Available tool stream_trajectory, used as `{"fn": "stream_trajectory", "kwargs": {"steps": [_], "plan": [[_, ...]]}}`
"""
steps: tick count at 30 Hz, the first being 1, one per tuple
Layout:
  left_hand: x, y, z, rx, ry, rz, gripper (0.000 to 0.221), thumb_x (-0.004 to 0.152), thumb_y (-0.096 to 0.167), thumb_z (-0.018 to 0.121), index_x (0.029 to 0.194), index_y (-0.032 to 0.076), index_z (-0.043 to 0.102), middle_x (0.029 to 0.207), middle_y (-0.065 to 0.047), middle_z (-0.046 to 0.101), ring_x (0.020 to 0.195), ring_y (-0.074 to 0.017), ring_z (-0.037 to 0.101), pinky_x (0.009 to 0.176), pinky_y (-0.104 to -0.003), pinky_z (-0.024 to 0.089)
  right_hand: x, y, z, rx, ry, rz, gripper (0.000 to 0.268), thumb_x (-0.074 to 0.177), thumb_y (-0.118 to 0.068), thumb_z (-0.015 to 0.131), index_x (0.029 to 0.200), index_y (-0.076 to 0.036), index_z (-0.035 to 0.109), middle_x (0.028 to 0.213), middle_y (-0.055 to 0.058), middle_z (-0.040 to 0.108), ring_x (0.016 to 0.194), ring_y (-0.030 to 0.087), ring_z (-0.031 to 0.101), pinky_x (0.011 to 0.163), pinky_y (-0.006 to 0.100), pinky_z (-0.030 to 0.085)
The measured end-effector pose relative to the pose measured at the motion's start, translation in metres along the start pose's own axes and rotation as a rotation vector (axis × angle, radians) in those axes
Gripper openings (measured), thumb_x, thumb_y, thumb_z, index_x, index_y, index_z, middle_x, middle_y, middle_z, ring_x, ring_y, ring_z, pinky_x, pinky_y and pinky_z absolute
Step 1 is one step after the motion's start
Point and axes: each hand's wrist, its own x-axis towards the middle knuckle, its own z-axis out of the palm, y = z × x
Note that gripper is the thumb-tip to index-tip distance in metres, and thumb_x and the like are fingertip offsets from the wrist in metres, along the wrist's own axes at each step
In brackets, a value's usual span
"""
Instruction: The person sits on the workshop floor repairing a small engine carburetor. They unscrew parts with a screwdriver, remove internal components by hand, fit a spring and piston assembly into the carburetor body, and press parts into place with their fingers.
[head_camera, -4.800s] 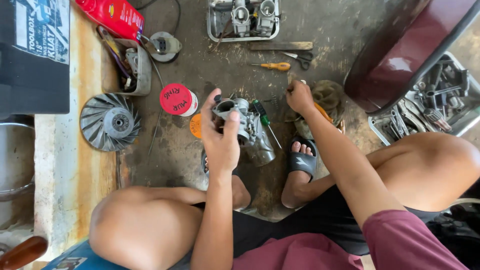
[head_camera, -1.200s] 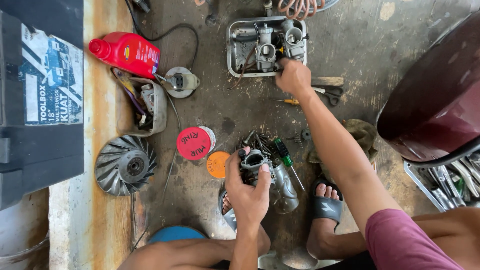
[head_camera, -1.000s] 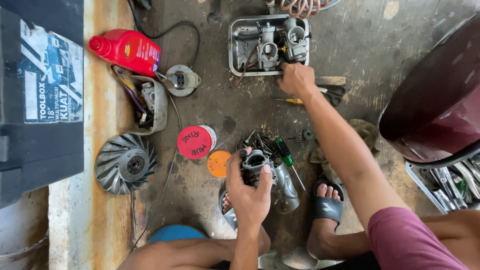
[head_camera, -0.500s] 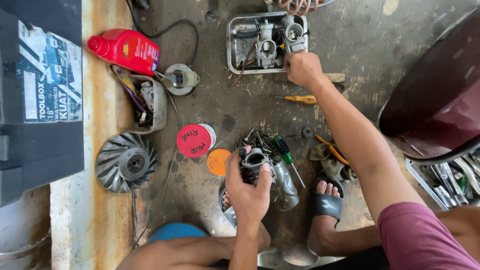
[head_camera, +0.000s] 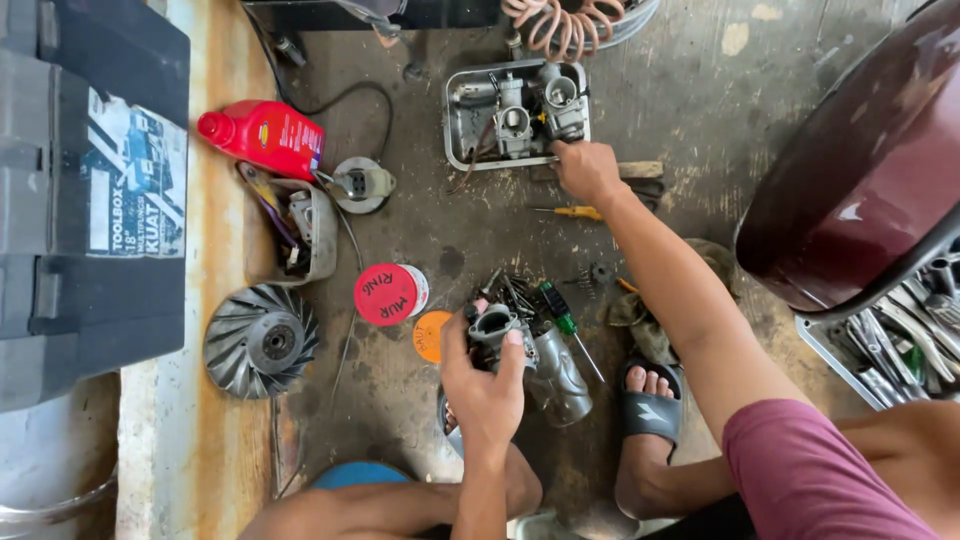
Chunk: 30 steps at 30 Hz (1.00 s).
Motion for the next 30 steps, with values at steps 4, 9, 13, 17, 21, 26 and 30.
{"fn": "stream_trajectory", "kwargs": {"steps": [4, 9, 13, 17, 21, 26, 30], "plan": [[0.001, -0.005, -0.003, 0.029, 0.015, -0.013, 0.046, 0.083, 0.02, 0.077, 0.126, 0.005, 0.067, 0.115, -0.016, 0.066, 0.103, -0.032, 0.071, 0.086, -0.041, 0.06, -0.003, -0.007, -0.003, -0.071, 0.033, -0.087, 0.015, 0.092, -0.03, 0.058, 0.086, -0.022, 0.068, 0.068, 0.004, 0.068, 0.064, 0.029, 0.073, 0.06, 0.044, 0.057], [0.006, 0.006, -0.001, -0.015, 0.017, -0.006, 0.045, 0.082, 0.017, 0.078, 0.124, 0.003, 0.068, 0.113, -0.016, 0.066, 0.102, -0.0308, 0.071, 0.088, -0.041, 0.059, -0.008, -0.02, -0.021, -0.318, 0.418, -0.415, 0.011, 0.083, -0.013, 0.062, 0.089, -0.016, 0.071, 0.067, 0.002, 0.065, 0.056, 0.021, 0.067, 0.059, 0.038, 0.049], [0.005, 0.005, -0.003, 0.005, -0.002, 0.002, 0.046, 0.081, 0.017, 0.078, 0.123, 0.003, 0.067, 0.113, -0.018, 0.066, 0.102, -0.0333, 0.071, 0.088, -0.043, 0.059, -0.019, -0.036, -0.052, -0.174, 0.417, -0.358, 0.011, 0.086, -0.02, 0.069, 0.077, -0.019, 0.062, 0.063, 0.001, 0.057, 0.054, 0.022, 0.064, 0.057, 0.039, 0.05], [0.009, 0.018, -0.006, -0.054, -0.047, 0.028, 0.047, 0.081, 0.018, 0.078, 0.125, 0.005, 0.068, 0.114, -0.017, 0.067, 0.107, -0.0321, 0.071, 0.09, -0.041, 0.058, -0.035, -0.071, -0.142, 1.118, 0.157, 0.042, 0.011, 0.1, -0.006, 0.069, 0.106, 0.002, 0.065, 0.089, 0.017, 0.062, 0.077, 0.036, 0.071, 0.064, 0.043, 0.059], [0.004, 0.054, -0.009, -0.352, -0.255, -0.012, 0.06, 0.09, 0.015, 0.07, 0.146, 0.004, 0.051, 0.126, -0.018, 0.066, 0.113, -0.027, 0.067, 0.098, -0.043, 0.056, -0.08, -0.103, -0.277, 1.669, -0.136, 0.119, 0.01, 0.098, 0.006, 0.064, 0.107, 0.008, 0.061, 0.085, 0.018, 0.067, 0.076, 0.024, 0.074, 0.069, 0.034, 0.065], [-0.017, 0.097, -0.013, -0.389, -0.35, 0.148, 0.057, 0.098, 0.016, 0.062, 0.149, 0.003, 0.041, 0.124, -0.02, 0.066, 0.113, -0.0276, 0.065, 0.1, -0.047, 0.053, -0.138, -0.119, -0.384, 1.658, -0.11, -0.015, 0.015, 0.092, 0.003, 0.072, 0.104, 0.009, 0.065, 0.091, 0.019, 0.069, 0.08, 0.026, 0.075, 0.07, 0.037, 0.067], [-0.027, 0.131, -0.022, -0.373, -0.418, 0.347, 0.034, 0.104, 0.018, 0.054, 0.135, 0.003, 0.058, 0.125, -0.016, 0.062, 0.12, -0.0254, 0.059, 0.107, -0.042, 0.046, -0.178, -0.134, -0.424, 1.783, -0.002, -0.092, 0.018, 0.092, -0.003, 0.073, 0.101, 0.011, 0.067, 0.082, 0.019, 0.066, 0.075, 0.022, 0.069, 0.067, 0.032, 0.061]]}}
